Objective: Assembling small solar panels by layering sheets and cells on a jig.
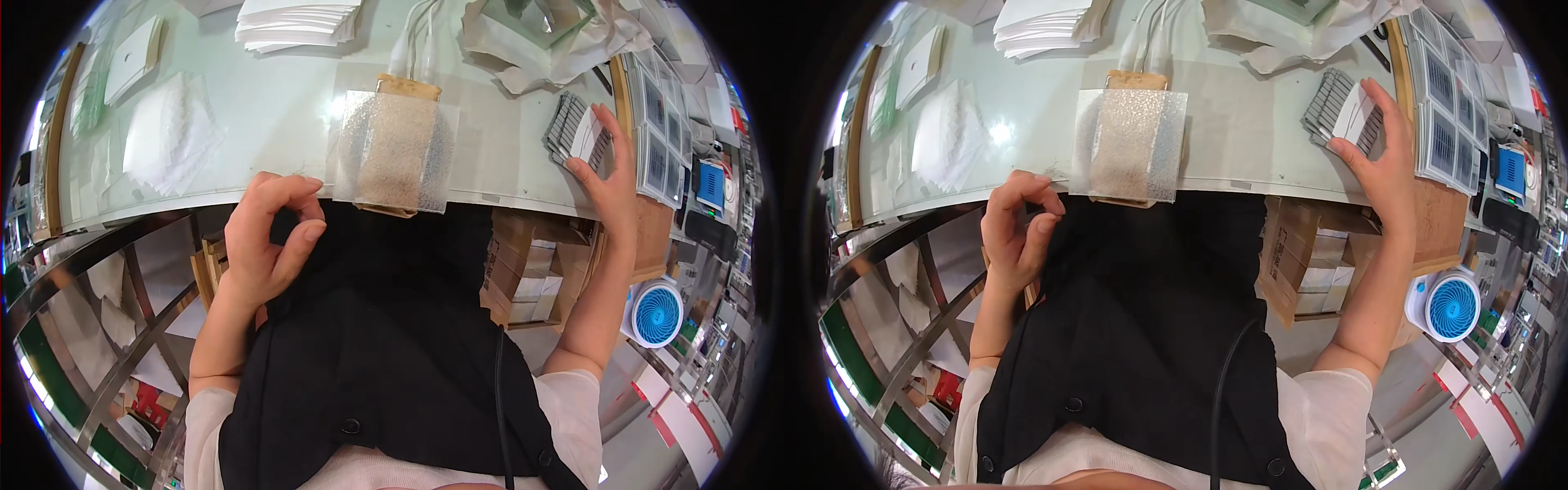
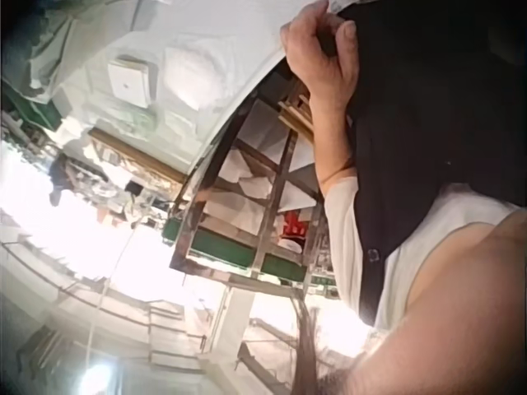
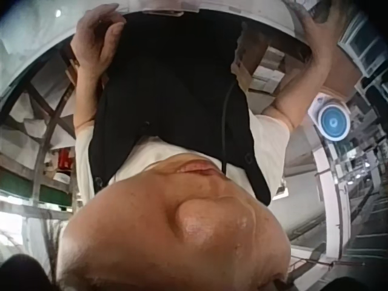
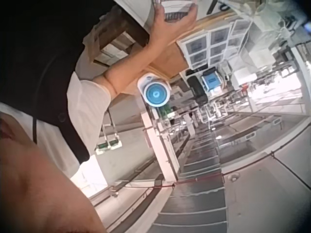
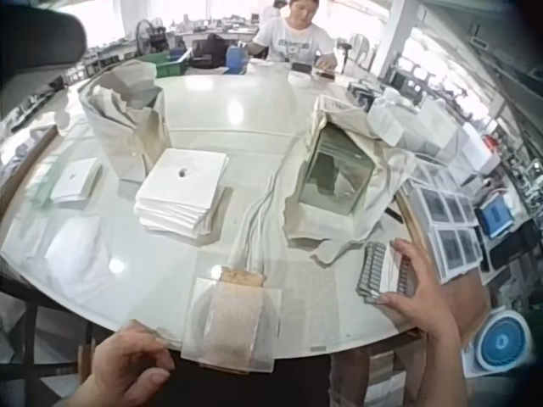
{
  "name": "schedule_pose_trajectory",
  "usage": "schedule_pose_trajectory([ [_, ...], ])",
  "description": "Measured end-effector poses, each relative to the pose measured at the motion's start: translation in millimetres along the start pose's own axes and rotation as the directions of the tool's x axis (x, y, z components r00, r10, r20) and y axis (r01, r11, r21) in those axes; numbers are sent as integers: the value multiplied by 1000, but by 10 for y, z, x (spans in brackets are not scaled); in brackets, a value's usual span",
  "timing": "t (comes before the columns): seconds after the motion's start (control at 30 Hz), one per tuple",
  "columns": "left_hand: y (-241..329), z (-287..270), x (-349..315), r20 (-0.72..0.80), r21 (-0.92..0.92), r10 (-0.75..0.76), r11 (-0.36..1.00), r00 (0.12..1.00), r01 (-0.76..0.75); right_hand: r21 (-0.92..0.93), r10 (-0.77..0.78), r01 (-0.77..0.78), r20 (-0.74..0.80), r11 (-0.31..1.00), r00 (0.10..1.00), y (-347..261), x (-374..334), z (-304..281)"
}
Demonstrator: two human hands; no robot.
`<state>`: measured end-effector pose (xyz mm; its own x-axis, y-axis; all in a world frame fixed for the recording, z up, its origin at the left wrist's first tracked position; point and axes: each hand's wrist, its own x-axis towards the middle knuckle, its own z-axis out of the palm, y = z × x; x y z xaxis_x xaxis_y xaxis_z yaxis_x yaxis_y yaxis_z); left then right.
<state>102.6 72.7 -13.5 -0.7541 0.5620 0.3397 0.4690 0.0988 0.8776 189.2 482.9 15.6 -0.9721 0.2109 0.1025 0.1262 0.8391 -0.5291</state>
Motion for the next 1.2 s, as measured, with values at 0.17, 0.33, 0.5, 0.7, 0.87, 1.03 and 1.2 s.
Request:
schedule_pose_trajectory([
  [0.17, 39, -15, -21, -6, 58, -17, 998, 1000, 17, 154, 56, -41, -95, 987, 994, -240, -67, -9],
  [0.33, 60, 124, 31, -118, -10, -128, 992, 985, 127, 260, -198, 204, -48, 944, 979, -1329, -35, 249],
  [0.5, 49, 123, 26, -55, -68, -150, 987, 987, 146, 186, -361, 339, 100, 922, 927, -1707, 136, 604],
  [0.7, 46, 86, 61, -55, -72, -76, 995, 996, 72, 118, -398, 386, 103, 915, 912, -1711, 227, 710],
  [0.87, 57, 107, 135, -49, -110, -81, 991, 995, 76, 512, 70, -115, 106, 851, 992, -1319, 328, 785],
  [1.03, 72, 141, 157, -33, -129, -149, 981, 988, 144, 729, 137, -290, 263, 620, 955, -1305, 374, 835],
  [1.2, 100, 150, 167, -21, -178, -229, 959, 973, 222, 772, 144, -330, 301, 544, 943, -1265, 386, 839],
])
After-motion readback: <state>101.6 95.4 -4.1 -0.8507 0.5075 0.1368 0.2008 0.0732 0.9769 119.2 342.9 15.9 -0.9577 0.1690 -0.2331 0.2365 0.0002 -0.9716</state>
